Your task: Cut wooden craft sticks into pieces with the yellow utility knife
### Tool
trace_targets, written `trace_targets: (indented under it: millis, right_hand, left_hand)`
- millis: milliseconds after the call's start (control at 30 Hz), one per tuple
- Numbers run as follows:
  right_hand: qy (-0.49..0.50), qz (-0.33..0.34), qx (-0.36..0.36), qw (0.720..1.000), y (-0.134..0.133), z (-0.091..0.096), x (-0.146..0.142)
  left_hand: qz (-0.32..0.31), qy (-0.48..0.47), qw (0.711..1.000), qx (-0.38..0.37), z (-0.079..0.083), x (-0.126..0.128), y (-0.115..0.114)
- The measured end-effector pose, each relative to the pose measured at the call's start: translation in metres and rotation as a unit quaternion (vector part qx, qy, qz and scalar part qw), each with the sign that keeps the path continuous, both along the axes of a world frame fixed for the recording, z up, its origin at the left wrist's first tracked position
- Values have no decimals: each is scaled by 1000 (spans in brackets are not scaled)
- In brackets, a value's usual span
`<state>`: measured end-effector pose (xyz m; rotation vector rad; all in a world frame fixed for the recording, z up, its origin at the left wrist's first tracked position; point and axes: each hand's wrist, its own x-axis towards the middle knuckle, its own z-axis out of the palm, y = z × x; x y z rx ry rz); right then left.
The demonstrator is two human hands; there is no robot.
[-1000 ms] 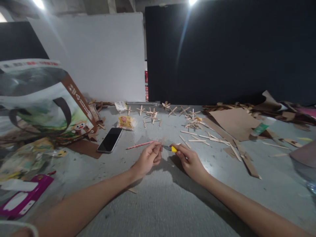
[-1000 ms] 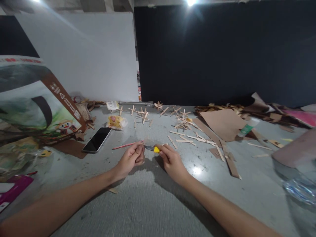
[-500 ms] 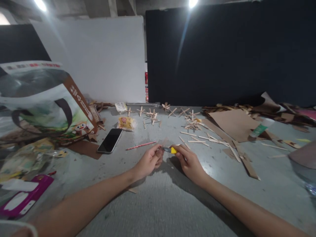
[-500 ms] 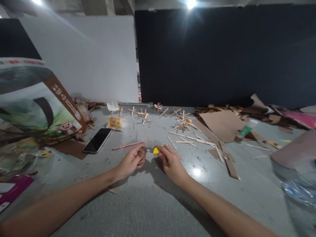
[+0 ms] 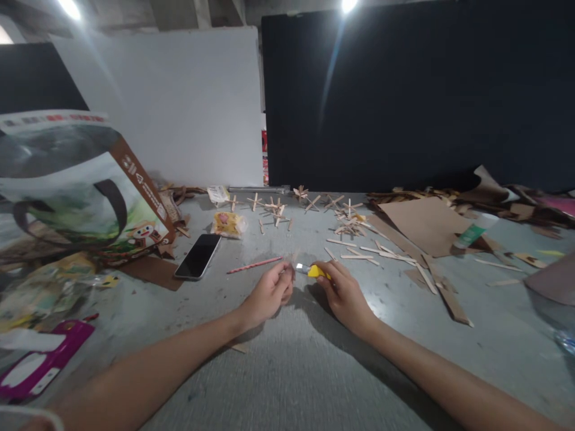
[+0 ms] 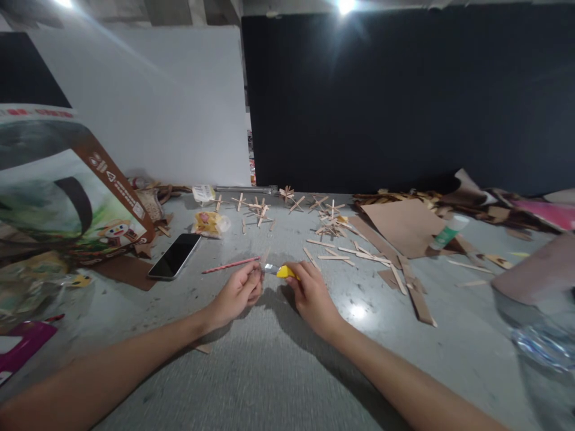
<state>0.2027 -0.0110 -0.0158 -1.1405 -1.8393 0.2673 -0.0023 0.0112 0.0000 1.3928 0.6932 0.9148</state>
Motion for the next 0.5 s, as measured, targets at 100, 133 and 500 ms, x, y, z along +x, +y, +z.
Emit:
trace_targets:
  millis: [100, 133, 500]
  right_hand:
    - [51, -5, -27, 998, 0, -1, 3]
    - [75, 4, -42, 996, -1, -1, 4]
    - [396, 367, -223, 811, -92, 63, -21]
  left_hand:
    - [22, -15, 1000, -15, 0, 0, 2]
    - [29, -17, 999, -18, -1, 0, 2]
    - [50, -27, 998, -22, -3, 1, 4]
